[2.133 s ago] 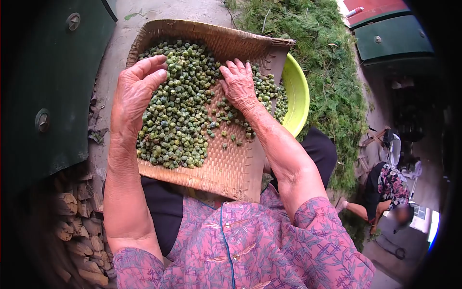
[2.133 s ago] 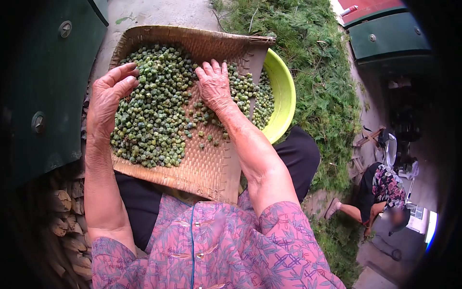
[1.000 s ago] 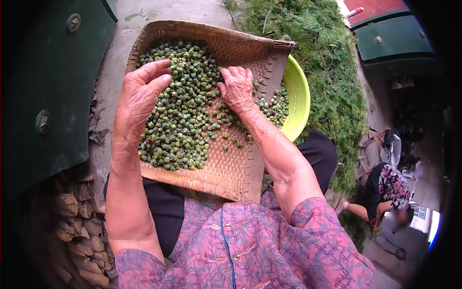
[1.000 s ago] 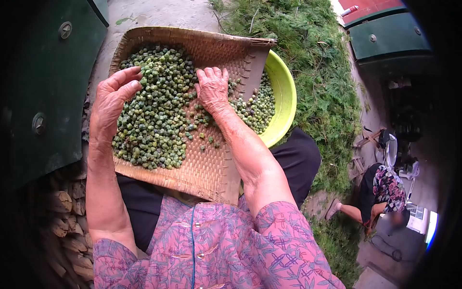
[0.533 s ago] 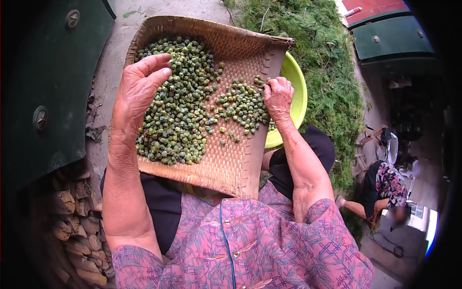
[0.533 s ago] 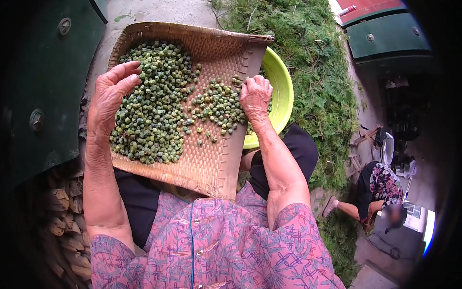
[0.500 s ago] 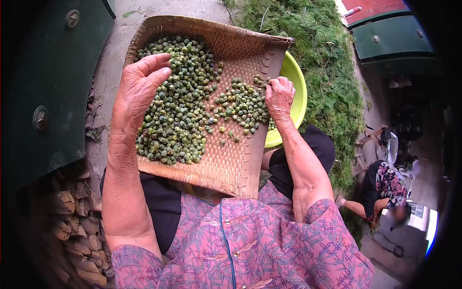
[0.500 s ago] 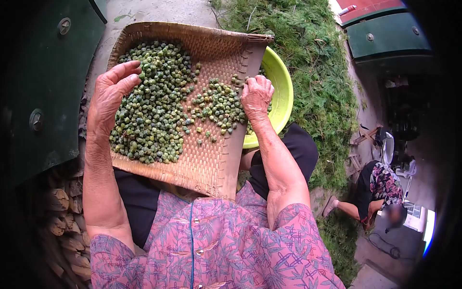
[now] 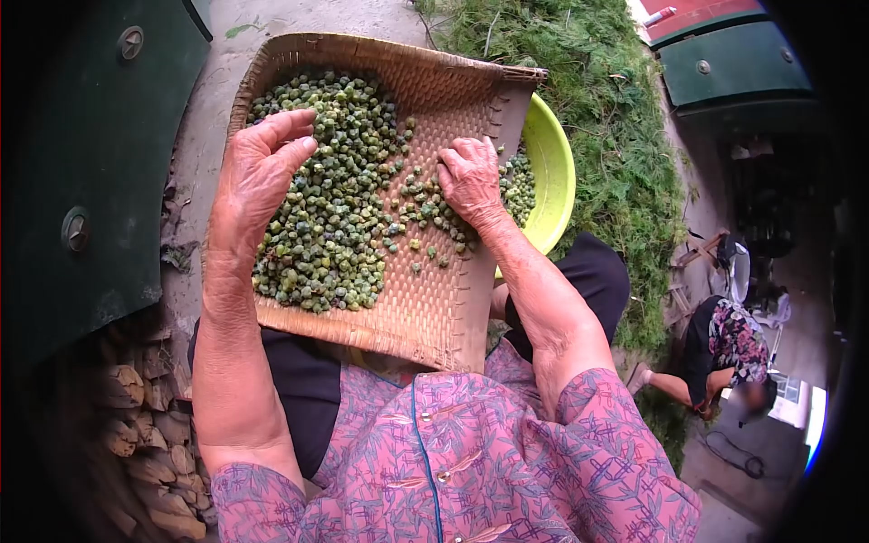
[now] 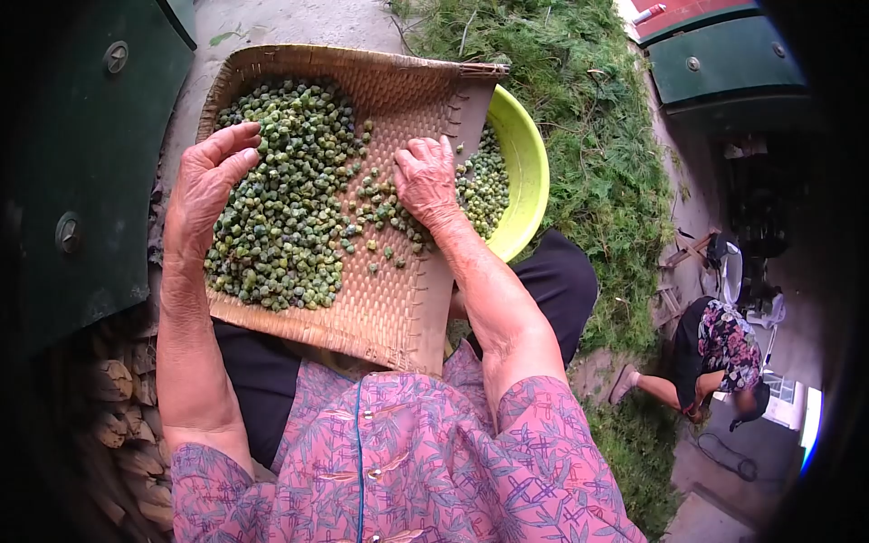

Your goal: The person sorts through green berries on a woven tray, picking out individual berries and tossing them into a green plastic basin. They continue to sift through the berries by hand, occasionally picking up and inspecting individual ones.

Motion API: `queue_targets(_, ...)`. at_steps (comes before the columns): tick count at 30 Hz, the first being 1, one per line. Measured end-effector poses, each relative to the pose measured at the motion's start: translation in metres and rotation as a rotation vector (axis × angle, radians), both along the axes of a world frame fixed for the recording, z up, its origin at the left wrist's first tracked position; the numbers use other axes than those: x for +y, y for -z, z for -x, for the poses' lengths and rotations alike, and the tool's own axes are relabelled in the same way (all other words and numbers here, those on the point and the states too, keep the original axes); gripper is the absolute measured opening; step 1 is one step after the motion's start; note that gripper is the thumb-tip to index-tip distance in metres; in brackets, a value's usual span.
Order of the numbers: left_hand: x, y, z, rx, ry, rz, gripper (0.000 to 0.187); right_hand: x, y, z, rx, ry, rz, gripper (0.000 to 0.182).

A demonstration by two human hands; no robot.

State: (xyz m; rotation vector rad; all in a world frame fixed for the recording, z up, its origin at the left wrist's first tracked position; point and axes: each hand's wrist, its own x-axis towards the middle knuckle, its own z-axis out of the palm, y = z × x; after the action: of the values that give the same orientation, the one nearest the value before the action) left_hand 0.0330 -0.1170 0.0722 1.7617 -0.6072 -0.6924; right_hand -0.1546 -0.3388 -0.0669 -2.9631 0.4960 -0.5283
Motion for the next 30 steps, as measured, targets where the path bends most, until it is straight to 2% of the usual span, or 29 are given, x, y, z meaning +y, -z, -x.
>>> queue_targets(6, 0.0, 0.0, 0.0, 0.01, 0.034, 0.019, 0.037, -0.039, -0.002, 0.047, -0.1, 0.115, -0.019, 0.016)
queue_targets(10, 0.0, 0.003, 0.001, 0.017, 0.04, 0.032, 0.036, -0.042, -0.01, 0.062, -0.027, 0.283, -0.023, 0.015)
queue_targets(12, 0.0, 0.004, 0.001, -0.003, 0.038, 0.069, 0.036, -0.035, -0.017, 0.062, 0.042, 0.444, 0.044, 0.015)
queue_targets(16, -0.002, 0.002, 0.003, 0.029, 0.045, 0.069, 0.037, 0.007, -0.014, 0.03, -0.16, 0.253, -0.054, 0.019)
queue_targets(21, -0.002, 0.003, 0.002, 0.036, 0.061, 0.028, 0.035, 0.066, 0.0, -0.004, 0.041, -0.095, -0.11, 0.042)
queue_targets(30, 0.0, 0.002, 0.001, 0.019, 0.055, 0.002, 0.034, 0.033, 0.007, 0.021, -0.011, -0.148, -0.039, 0.032)
